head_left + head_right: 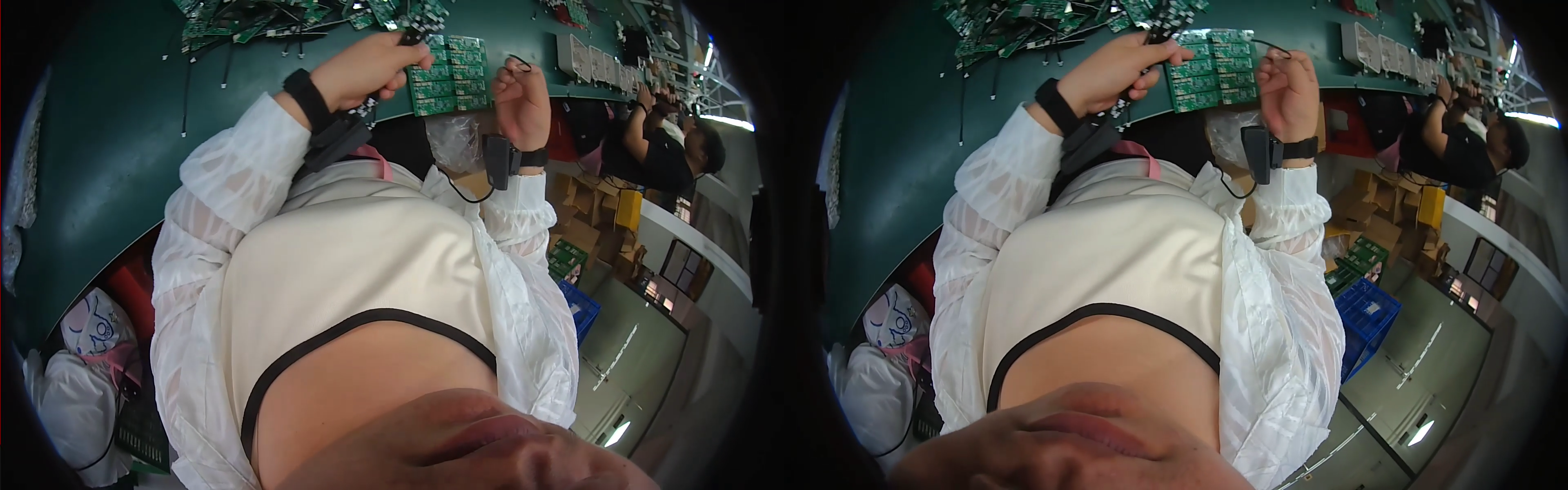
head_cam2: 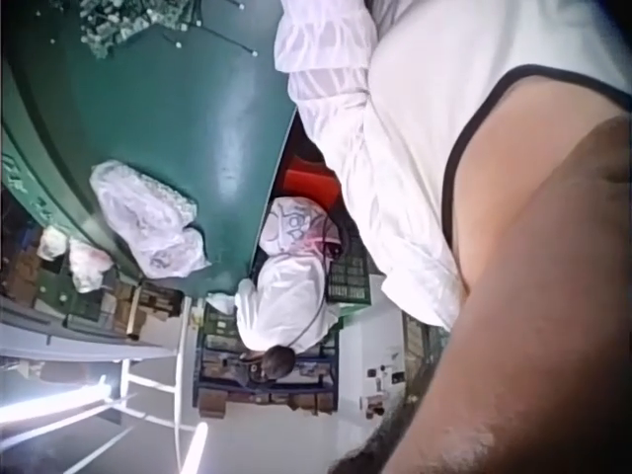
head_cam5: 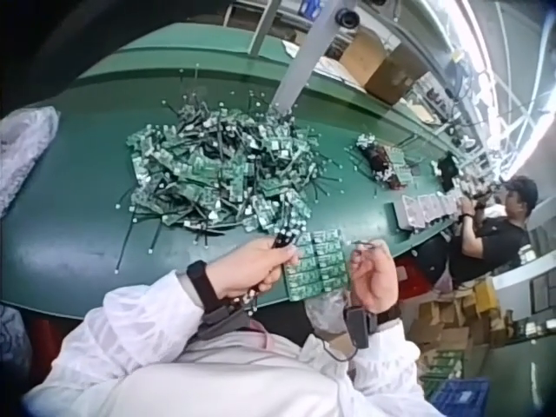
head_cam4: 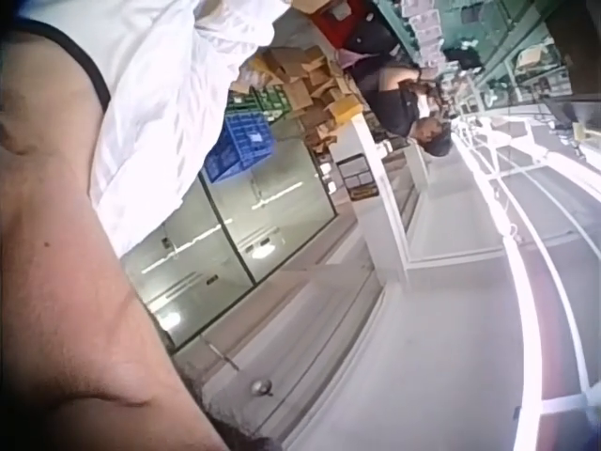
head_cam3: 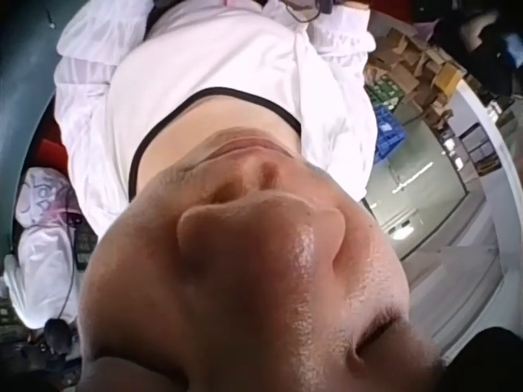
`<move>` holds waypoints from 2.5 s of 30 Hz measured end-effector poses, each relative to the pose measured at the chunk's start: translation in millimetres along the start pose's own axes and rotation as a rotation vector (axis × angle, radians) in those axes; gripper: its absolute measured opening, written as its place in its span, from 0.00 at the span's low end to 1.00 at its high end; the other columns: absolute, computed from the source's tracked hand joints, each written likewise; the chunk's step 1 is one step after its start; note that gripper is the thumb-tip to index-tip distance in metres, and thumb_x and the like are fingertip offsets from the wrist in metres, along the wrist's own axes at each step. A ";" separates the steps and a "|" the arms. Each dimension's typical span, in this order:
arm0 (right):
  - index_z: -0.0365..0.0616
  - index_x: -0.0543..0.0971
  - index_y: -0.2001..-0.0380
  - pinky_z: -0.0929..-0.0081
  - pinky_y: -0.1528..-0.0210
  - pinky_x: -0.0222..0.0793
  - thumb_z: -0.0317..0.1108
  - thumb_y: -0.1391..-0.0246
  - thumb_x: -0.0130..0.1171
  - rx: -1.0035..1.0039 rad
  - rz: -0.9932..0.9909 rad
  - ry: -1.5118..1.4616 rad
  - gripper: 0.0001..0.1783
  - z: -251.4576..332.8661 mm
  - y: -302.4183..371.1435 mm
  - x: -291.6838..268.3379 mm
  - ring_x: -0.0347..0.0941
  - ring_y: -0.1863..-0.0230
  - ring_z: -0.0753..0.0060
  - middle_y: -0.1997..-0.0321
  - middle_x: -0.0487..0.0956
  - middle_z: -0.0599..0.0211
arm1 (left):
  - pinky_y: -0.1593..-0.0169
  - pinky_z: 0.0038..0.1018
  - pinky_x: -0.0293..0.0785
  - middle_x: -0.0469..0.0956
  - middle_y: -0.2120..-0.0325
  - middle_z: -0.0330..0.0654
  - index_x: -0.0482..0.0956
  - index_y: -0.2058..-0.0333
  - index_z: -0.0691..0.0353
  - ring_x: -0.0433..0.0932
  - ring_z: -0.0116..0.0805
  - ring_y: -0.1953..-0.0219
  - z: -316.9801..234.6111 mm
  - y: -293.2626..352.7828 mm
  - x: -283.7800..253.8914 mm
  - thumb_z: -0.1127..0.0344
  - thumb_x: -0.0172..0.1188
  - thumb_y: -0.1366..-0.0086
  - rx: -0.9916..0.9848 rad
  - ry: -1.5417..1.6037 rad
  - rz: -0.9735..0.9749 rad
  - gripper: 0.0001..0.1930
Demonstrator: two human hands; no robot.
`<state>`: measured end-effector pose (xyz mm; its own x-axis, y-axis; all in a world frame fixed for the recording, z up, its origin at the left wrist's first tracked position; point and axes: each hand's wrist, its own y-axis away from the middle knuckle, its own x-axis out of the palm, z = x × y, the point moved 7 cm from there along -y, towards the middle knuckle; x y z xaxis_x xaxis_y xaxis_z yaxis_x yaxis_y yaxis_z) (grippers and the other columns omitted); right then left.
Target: Assembling electronic components and circuit boards into plastic housings on a factory production line.
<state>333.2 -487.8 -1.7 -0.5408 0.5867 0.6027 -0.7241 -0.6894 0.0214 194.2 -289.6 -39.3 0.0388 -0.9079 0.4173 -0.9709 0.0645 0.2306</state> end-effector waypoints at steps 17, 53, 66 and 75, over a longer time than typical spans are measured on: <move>0.36 0.86 0.59 0.79 0.55 0.76 0.29 0.43 0.71 -0.196 0.109 1.372 0.10 5.7 -73.8 0.0 0.82 0.59 0.77 0.59 0.87 0.69 | 0.78 0.20 0.65 0.76 0.72 0.31 0.79 0.47 0.66 0.64 0.18 0.82 -1.7 3.4 -0.7 0.54 0.54 0.24 0.026 -0.141 -0.008 0.20; 0.36 0.86 0.72 0.74 0.71 0.72 0.27 0.53 0.73 0.108 0.487 1.731 0.06 -4.5 -116.3 62.0 0.78 0.77 0.72 0.78 0.82 0.63 | 0.80 0.19 0.55 0.63 0.84 0.27 0.78 0.60 0.62 0.58 0.18 0.85 3.9 1.7 -9.0 0.59 0.50 0.21 -0.144 -0.067 -0.060 0.13; 0.40 0.86 0.67 0.65 0.64 0.74 0.26 0.52 0.70 -0.451 0.416 1.893 0.07 18.0 -51.8 117.2 0.79 0.68 0.53 0.69 0.83 0.58 | 0.81 0.15 0.52 0.62 0.83 0.26 0.80 0.46 0.63 0.55 0.12 0.85 -11.0 12.4 -7.6 0.57 0.49 0.21 0.003 -0.309 -0.066 0.18; 0.38 0.80 0.66 0.72 0.62 0.75 0.21 0.48 0.65 -0.973 0.702 1.562 0.06 11.2 7.4 153.6 0.80 0.66 0.61 0.66 0.81 0.61 | 0.83 0.16 0.49 0.62 0.84 0.25 0.79 0.61 0.62 0.54 0.12 0.86 -24.6 25.6 19.3 0.56 0.51 0.22 0.000 -0.297 -0.131 0.15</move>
<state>249.6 -407.5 100.0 -0.2348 0.5341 -0.8122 0.0936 -0.8192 -0.5658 175.9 -295.3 -3.7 0.0927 -0.9897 0.1092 -0.9624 -0.0609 0.2649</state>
